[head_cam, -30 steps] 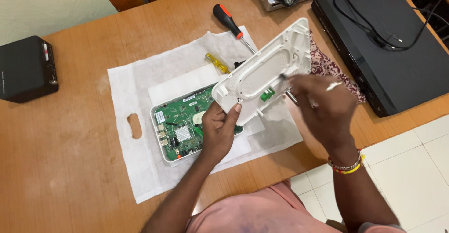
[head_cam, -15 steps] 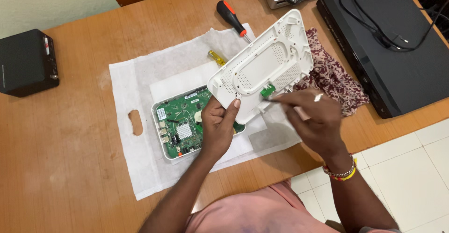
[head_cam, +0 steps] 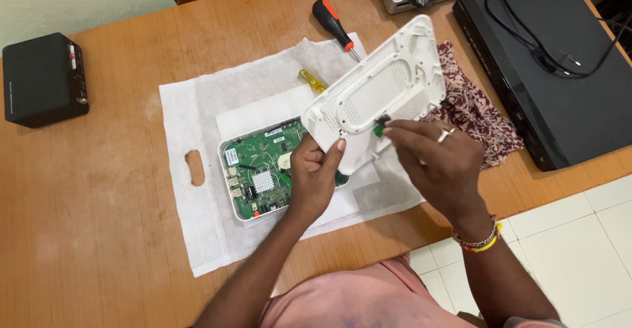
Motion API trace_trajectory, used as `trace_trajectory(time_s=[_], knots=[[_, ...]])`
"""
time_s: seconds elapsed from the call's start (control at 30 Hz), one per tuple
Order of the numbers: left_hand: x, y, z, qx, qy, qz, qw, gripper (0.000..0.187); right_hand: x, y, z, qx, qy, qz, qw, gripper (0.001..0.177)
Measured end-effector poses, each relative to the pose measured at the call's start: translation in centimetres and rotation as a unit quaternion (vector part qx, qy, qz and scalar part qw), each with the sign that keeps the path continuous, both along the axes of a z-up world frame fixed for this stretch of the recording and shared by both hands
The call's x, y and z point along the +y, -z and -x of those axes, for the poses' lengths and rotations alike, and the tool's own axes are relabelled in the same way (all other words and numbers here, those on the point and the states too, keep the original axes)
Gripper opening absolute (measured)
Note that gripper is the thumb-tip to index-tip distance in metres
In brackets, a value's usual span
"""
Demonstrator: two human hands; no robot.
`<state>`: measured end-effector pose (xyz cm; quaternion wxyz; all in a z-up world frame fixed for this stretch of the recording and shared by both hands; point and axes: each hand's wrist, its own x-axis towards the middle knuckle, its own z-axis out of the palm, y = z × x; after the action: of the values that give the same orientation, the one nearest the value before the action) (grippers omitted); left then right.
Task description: The person works on an opened white fiber router on a wooden table, touching components on the green circuit board and wiping the plastic enclosure with a cloth. They align the cover onto the base, press it closed, and drive screws with a long screwdriver before moving the assembled unit aside and picking up a foil-wrapped item.
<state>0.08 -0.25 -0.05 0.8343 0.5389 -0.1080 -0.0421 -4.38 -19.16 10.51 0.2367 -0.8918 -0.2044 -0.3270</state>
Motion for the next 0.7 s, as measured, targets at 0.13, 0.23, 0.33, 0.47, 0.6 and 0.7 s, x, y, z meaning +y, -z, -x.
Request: trace_trajectory(time_s=[0.13, 0.23, 0.33, 0.47, 0.6, 0.7], knots=[[0.0, -0.2, -0.2, 0.026, 0.006, 0.062, 0.998, 0.017, 0.3, 0.3, -0.3, 0.040, -0.037, -0.121, 0.991, 0.022], [-0.1, -0.5, -0.2, 0.074, 0.025, 0.092, 0.993, 0.015, 0.6, 0.3, 0.0, 0.019, 0.002, -0.062, 0.998, 0.021], [0.1, -0.6, -0.2, 0.123, 0.062, 0.146, 0.980, 0.019, 1.4, 0.2, 0.0, -0.008, 0.008, 0.002, 1.000, 0.022], [0.6, -0.4, -0.3, 0.104, 0.094, 0.215, 0.966, 0.026, 2.2, -0.1, -0.1, 0.020, -0.030, -0.014, 0.999, 0.021], [0.9, -0.2, -0.3, 0.111, 0.113, 0.246, 0.956, 0.028, 2.1, -0.5, -0.2, -0.013, -0.008, -0.017, 1.000, 0.022], [0.9, -0.4, -0.3, 0.127, 0.119, 0.246, 0.953, 0.027, 2.3, -0.8, -0.4, 0.019, -0.030, 0.031, 0.999, 0.021]])
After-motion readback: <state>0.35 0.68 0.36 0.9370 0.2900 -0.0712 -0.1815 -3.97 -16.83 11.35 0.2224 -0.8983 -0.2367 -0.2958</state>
